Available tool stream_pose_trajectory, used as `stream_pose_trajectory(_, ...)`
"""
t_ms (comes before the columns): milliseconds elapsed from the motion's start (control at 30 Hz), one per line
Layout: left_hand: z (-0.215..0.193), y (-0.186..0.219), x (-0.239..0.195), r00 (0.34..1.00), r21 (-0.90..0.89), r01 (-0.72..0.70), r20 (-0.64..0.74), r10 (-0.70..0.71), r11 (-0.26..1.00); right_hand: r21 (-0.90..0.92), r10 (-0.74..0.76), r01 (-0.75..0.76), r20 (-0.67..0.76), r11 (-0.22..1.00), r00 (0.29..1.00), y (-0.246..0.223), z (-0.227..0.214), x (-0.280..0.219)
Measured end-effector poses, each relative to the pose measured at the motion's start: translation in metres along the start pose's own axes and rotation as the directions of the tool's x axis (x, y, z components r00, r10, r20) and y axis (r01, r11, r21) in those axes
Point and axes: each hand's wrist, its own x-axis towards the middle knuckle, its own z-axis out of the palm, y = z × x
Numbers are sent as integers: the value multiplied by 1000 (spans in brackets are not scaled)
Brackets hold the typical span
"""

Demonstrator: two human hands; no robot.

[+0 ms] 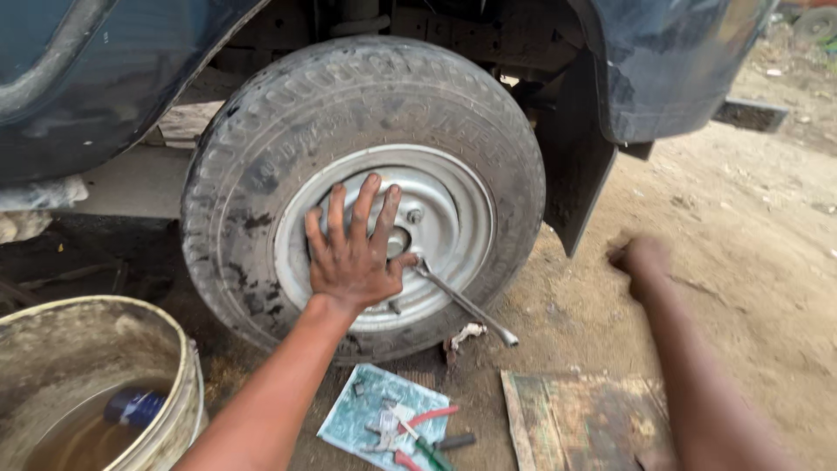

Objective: The person tightens the lug nuts on a vehicle tire using a lug wrench. They rotate the wrench across multiple nuts to secure the wheel to the hub.

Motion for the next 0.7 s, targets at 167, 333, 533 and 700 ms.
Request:
stream_pose_trajectory(167,-2,-7,15,973,6,-120,201,116,993,314,226,-275,185,909,956,63,84,-39)
stream_pose_trajectory(333,-10,-1,20,956,-78,-119,261,135,990,188,103,-99,-12,977,995,59,-30,18)
stream_pose_trajectory(533,-10,3,15,954,-4,-49,296,48,999,378,239,-356,321,855,916,106,129,-18)
stream_pose_trajectory(700,-5,0,32,898,-19,-199,398,189,980,402,180,-317,341,859,922,105,133,-73)
